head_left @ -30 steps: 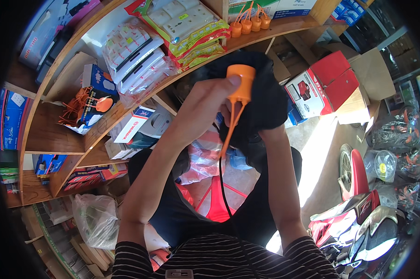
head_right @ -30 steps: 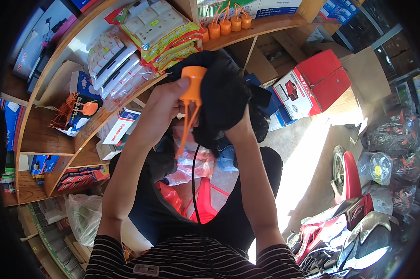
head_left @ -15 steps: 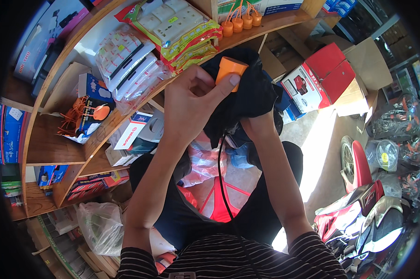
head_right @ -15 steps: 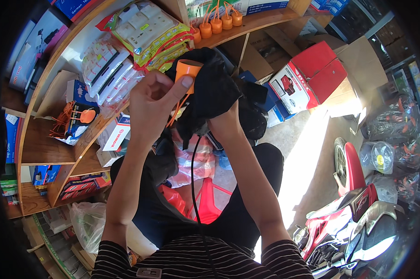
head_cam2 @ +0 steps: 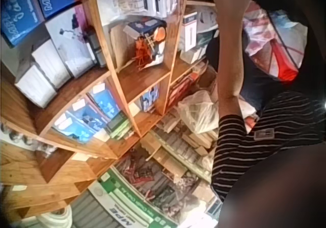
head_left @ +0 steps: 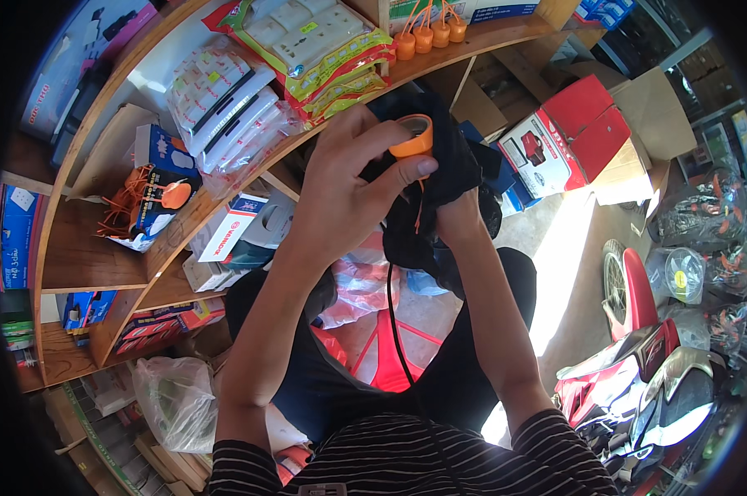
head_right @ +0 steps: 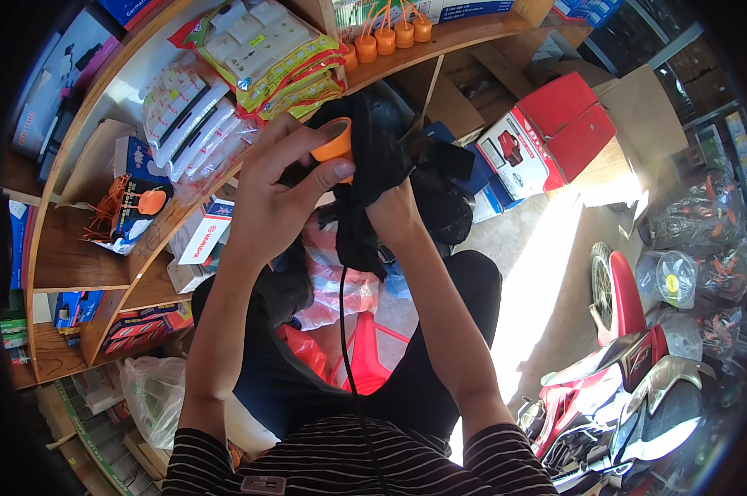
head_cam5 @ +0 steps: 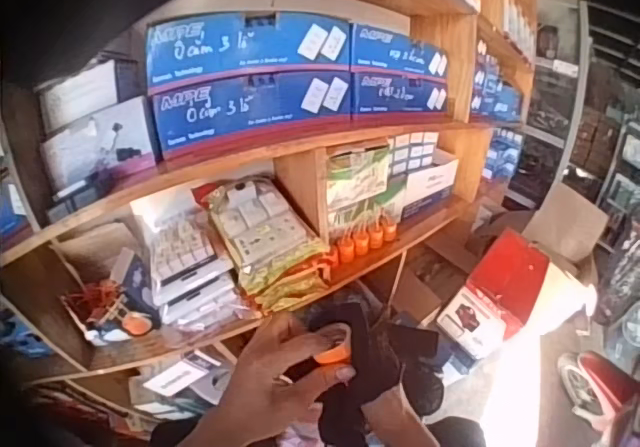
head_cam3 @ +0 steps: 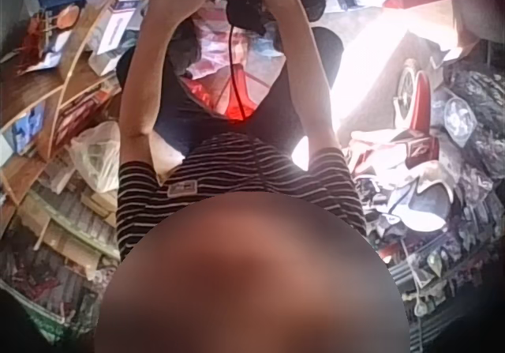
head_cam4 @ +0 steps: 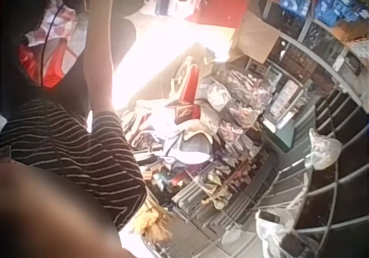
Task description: Placing a small orange electronic component into a black fabric sleeve or pouch.
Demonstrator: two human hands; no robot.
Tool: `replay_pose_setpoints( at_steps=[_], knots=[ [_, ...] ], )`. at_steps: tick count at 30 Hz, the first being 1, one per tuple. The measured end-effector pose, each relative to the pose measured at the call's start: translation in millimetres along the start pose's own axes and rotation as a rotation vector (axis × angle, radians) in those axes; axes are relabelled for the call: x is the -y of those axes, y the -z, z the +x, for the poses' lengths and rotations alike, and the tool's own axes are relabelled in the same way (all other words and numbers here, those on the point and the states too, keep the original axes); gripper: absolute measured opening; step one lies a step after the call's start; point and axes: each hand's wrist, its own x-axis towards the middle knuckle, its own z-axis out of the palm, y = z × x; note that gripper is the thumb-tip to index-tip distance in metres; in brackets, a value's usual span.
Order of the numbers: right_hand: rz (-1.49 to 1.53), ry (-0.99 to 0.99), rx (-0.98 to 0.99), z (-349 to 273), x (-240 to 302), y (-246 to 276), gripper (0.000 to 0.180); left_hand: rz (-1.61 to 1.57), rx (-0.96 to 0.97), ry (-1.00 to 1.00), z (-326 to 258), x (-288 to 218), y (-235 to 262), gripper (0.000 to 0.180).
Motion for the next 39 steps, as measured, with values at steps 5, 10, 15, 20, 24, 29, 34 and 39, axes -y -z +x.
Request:
replay_pose_setpoints(
  at_steps=[5, 10, 15, 20, 24, 29, 34, 39],
  knots=[
    [0.575, -0.179, -0.011, -4, 4, -7, 0.04, -0.003, -0.033, -0.307, 10, 6, 11, 0.027],
    [0.06, 0.053, -0.112, 1, 9, -9, 0.035, -0.045, -0.014, -0.19, 8, 9, 12, 0.035],
    [-0.226, 0.274, -0.28, 8, 10, -7, 0.024, -0.073, -0.126, -0.052, 7, 5, 5, 0.042],
    [-0.145, 0.193, -0.22, 8, 21, -8, 0.026, -0.487, 0.022, 0.146, 6, 7, 2, 0.045],
    [-0.283, 0.277, -0.196, 10, 23, -5, 0.028, -0.517, -0.062, 0.225, 7, 2, -6, 0.044],
    [-0.263, 0.173, -0.225, 13, 14, 0, 0.031, -0.455, -0.086, 0.154, 6, 6, -7, 0.044],
    [-0.173, 0.2, -0.189, 10, 3, 3, 0.032, -0.508, -0.018, 0.091, 6, -2, 1, 0.039],
    [-0.215, 0.23, -0.168, 16, 24, -3, 0.033, -0.657, -0.098, -0.055, 11, 10, -11, 0.039]
  ],
)
